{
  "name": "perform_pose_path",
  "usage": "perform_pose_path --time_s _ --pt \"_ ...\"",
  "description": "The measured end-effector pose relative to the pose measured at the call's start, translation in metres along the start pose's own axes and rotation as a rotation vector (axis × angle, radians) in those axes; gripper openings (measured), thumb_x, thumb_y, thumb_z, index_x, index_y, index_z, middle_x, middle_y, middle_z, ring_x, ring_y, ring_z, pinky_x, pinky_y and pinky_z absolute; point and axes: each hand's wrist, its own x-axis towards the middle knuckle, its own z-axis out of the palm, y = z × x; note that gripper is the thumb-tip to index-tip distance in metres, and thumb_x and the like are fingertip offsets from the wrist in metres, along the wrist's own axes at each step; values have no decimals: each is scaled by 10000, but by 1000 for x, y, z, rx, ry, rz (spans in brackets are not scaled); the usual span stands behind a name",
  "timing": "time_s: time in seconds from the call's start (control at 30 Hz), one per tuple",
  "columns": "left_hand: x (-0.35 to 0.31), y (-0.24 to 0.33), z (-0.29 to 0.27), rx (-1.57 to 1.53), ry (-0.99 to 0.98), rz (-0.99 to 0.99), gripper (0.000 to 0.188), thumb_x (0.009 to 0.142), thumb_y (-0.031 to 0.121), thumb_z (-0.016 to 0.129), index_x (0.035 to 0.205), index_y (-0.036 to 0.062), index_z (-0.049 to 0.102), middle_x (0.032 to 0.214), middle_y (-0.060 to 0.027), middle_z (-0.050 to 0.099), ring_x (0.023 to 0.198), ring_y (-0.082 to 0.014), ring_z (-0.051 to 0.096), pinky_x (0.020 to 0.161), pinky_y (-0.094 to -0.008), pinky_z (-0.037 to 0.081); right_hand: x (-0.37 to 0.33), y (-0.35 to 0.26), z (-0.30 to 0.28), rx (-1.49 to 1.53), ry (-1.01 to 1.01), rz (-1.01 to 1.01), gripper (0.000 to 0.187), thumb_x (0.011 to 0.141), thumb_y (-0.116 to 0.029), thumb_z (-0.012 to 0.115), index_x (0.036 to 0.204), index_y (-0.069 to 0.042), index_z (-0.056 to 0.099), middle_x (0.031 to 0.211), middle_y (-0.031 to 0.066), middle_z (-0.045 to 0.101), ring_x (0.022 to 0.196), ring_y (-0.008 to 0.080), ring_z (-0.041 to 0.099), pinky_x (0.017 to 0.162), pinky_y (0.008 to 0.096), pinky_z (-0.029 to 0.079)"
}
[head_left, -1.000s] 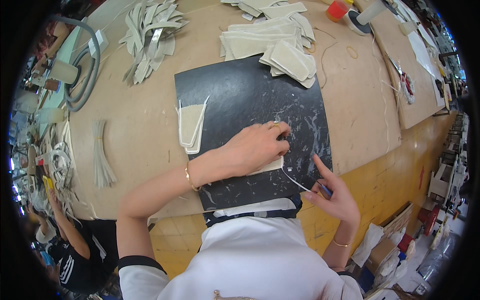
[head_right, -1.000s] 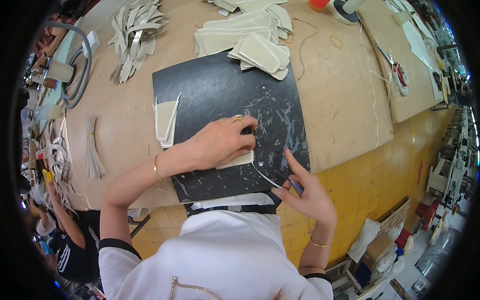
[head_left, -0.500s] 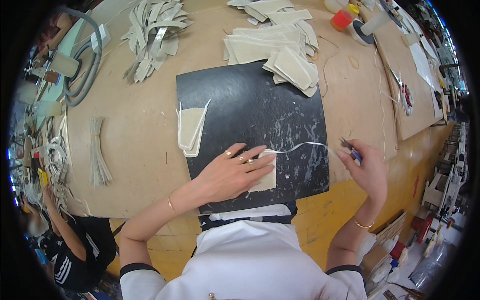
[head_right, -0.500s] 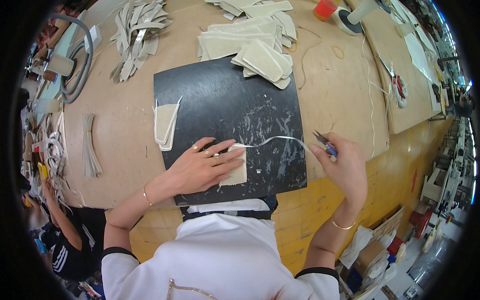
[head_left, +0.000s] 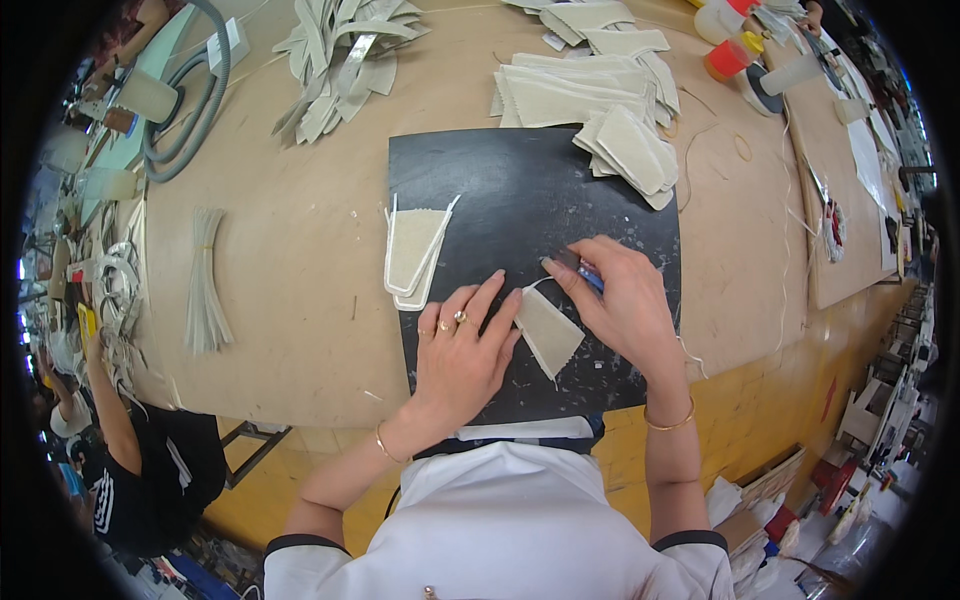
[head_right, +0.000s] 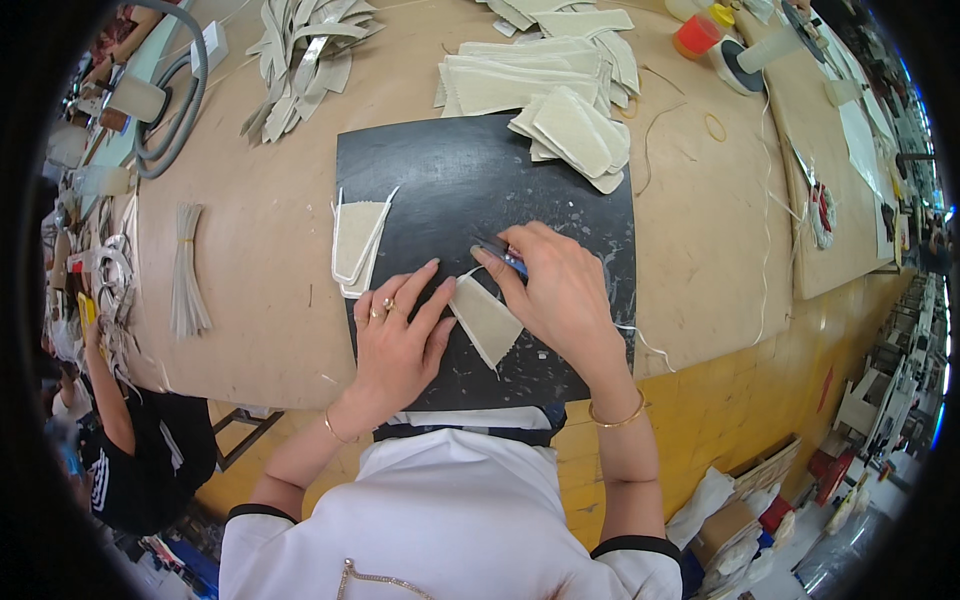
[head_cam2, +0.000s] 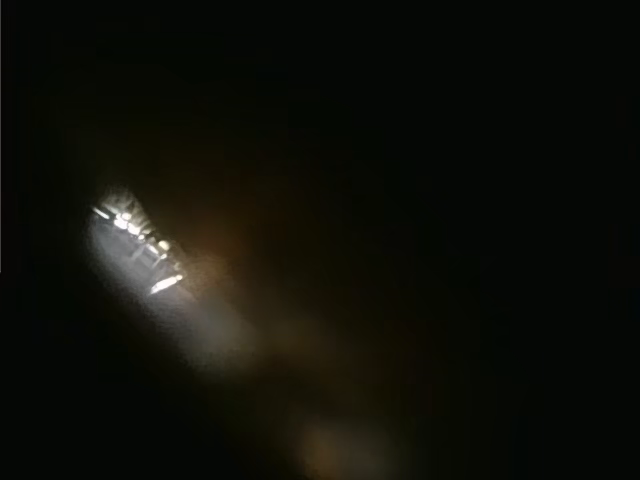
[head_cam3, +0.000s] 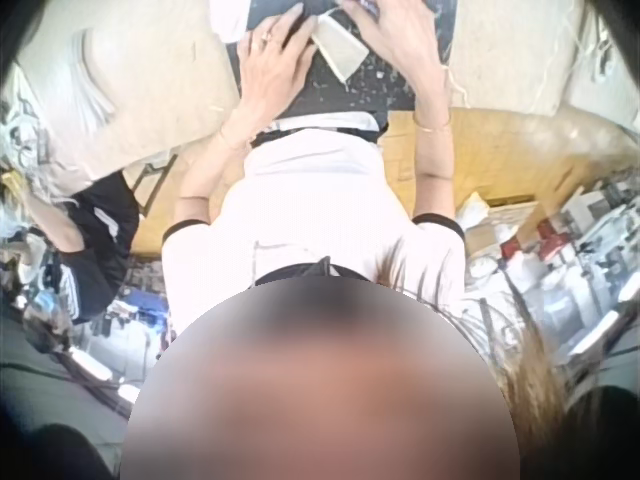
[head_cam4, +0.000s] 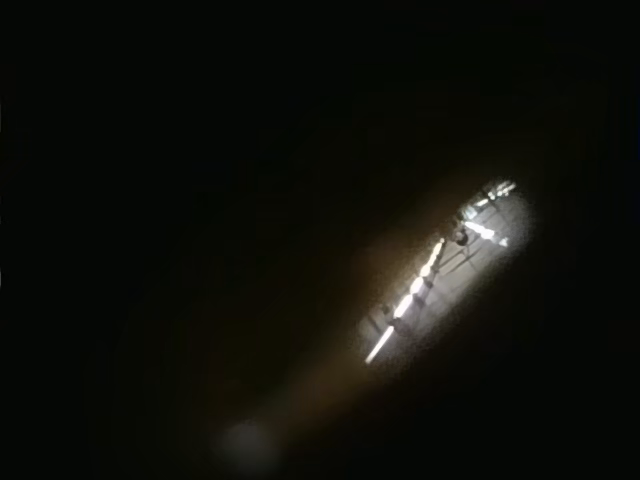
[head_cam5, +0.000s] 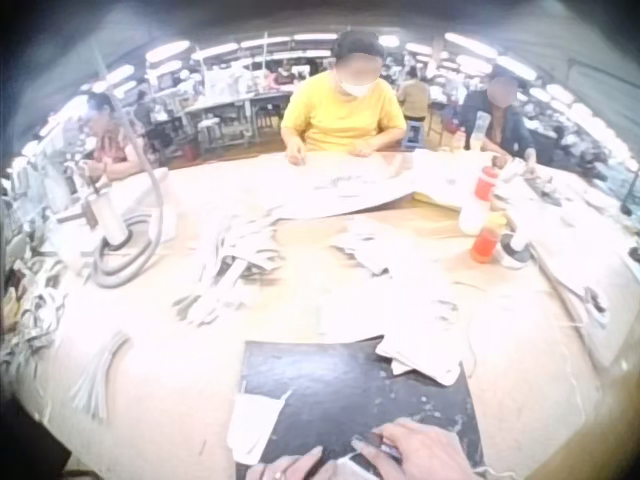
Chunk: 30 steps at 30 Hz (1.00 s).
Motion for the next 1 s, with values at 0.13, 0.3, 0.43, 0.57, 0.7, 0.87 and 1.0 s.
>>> perform_pose_path --time_s 0.13,0.3,0.43,0.57,0.7,0.87,1.0 --pt "8 -7 4 51 7 86 425 840 193 731 1248 112 644 1362 -62 551 1148 -242 523 946 -388 347 5 -7 0 -85 -169 135 424 911 -345 676 728 33 619 635 186 569 618 401 561 568 417 435" --pt "7 -7 8 150 45 132 452 806 219 745 1238 124 649 1334 -47 579 1125 -211 531 916 -371 378 4 -13 4 -87 -148 122 453 904 -346 682 663 27 592 565 181 528 565 400 522 538 413 415" --pt "7 -7 9 224 47 161 433 823 238 723 1231 111 654 1317 -57 594 1116 -215 544 914 -372 384 -6 -12 5 -31 -157 162 427 891 -321 696 667 29 596 560 174 527 524 363 503 524 400 403" --pt "8 -9 9 265 50 195 423 838 253 705 1229 99 656 1313 -67 597 1116 -220 549 910 -371 390 -14 -8 8 66 -130 171 401 887 -292 709 679 33 603 531 140 494 474 266 460 503 372 379" --pt "7 -10 9 260 52 205 413 848 254 696 1227 93 656 1315 -74 595 1120 -215 549 900 -363 391 -16 -7 10 115 -116 231 387 893 -268 713 681 36 601 510 103 448 477 182 374 485 348 345" --pt "8 -9 9 273 59 216 403 861 247 683 1227 81 655 1314 -80 594 1121 -211 550 889 -359 390 -13 -9 15 141 -76 272 374 903 -245 701 667 25 597 506 91 437 484 167 341 479 345 326" --pt "9 -7 8 287 48 207 411 840 230 704 1223 86 658 1318 -77 591 1117 -215 554 887 -359 392 -14 -9 16 130 -83 277 365 904 -245 701 666 14 605 502 78 439 480 161 347 480 339 322"
